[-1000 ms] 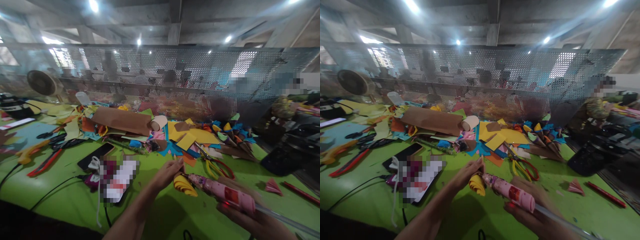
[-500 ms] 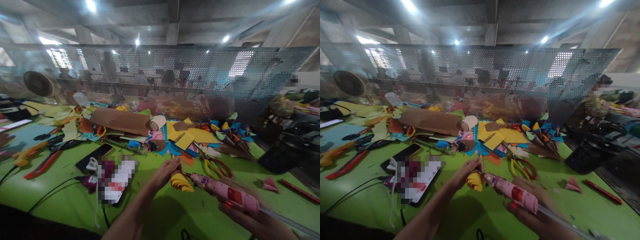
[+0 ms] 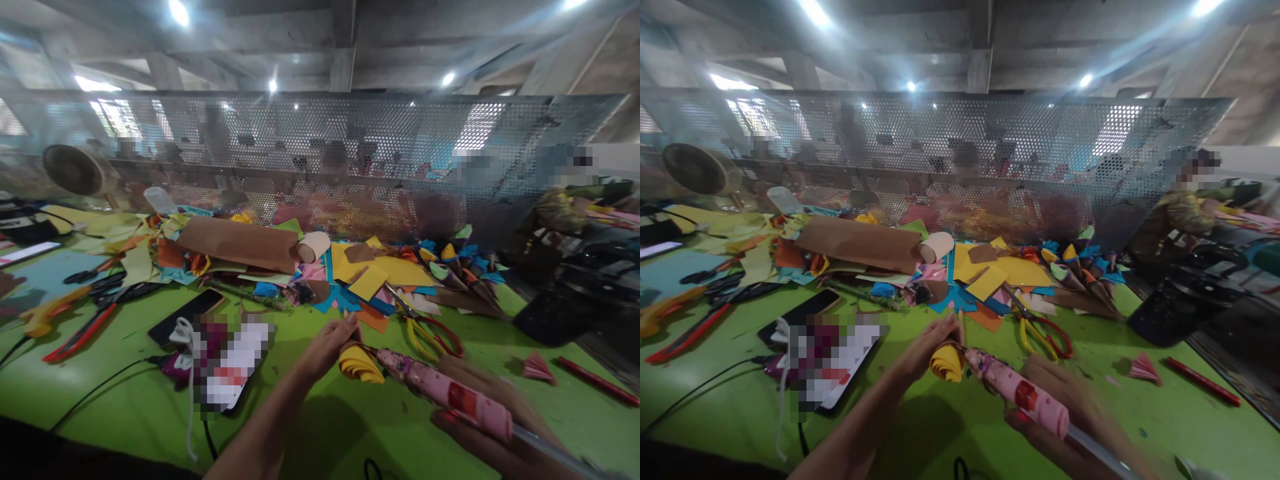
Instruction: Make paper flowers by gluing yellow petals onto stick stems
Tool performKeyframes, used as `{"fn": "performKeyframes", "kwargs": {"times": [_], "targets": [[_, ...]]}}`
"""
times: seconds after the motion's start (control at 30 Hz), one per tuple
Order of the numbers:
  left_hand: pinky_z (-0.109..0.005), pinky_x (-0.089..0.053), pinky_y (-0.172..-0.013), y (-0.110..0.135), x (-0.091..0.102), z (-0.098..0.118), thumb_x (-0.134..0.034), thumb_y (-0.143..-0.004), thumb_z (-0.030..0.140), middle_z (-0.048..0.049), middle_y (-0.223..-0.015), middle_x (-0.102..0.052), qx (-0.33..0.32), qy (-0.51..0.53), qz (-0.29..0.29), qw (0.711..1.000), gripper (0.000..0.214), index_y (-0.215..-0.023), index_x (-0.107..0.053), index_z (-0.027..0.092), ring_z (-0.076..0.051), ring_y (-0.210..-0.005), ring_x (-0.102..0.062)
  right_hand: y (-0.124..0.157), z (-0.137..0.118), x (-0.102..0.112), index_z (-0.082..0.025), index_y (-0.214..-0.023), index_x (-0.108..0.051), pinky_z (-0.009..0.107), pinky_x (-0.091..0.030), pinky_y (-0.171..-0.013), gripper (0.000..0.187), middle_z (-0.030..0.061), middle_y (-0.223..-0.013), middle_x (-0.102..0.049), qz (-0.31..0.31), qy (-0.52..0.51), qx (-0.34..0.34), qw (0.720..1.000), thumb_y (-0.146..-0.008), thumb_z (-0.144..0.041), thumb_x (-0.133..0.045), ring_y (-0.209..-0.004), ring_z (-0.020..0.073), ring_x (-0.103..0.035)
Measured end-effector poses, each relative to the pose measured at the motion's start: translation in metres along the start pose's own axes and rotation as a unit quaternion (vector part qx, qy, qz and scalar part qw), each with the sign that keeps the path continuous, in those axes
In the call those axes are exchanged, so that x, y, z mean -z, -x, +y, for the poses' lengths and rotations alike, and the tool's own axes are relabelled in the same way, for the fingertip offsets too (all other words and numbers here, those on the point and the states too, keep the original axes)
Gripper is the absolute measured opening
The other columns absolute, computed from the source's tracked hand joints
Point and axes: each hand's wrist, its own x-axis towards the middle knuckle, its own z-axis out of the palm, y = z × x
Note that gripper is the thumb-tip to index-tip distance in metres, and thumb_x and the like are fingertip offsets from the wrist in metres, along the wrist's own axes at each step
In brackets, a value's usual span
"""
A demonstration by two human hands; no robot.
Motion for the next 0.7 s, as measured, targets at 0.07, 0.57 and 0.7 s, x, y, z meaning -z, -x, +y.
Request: {"fn": "performKeyframes", "kwargs": {"times": [0.07,0.57,0.7], "targets": [[-0.024,-0.03,-0.051,0.0,0.0,0.001,-0.036,-0.08,0.081,0.0017,-0.055,-0.046,-0.001,-0.001,0.0,1.0,0.07,-0.062,-0.054,0.015,-0.01,-0.051,-0.04,0.0,0.0,0.0,-0.031,-0.071,-0.07,0.03,-0.057,-0.055,0.031,0.0015,-0.068,-0.07,-0.005,0.007,0.003,1.0,-0.087,-0.054,-0.055,-0.071,0.0243,-0.07],[-0.024,-0.031,-0.052,0.0,0.001,0.0,-0.04,-0.08,0.078,0.001,-0.055,-0.049,0.014,0.036,0.0,0.999,0.067,-0.062,-0.055,0.015,-0.01,-0.052,-0.043,-0.002,-0.005,0.0,-0.033,-0.065,-0.067,0.032,-0.053,-0.053,0.042,0.0017,-0.066,-0.068,0.027,0.001,-0.009,1.0,-0.086,-0.065,-0.05,-0.064,0.0232,-0.066],[-0.024,-0.031,-0.051,0.001,0.001,-0.001,-0.043,-0.081,0.075,0.0016,-0.055,-0.048,0.019,0.035,0.0,0.999,0.064,-0.063,-0.055,0.015,-0.01,-0.051,-0.042,0.0,-0.008,-0.001,-0.032,-0.065,-0.067,0.033,-0.054,-0.053,0.044,0.0024,-0.068,-0.069,0.034,0.004,-0.031,0.999,-0.085,-0.068,-0.05,-0.067,0.0243,-0.067]]}}
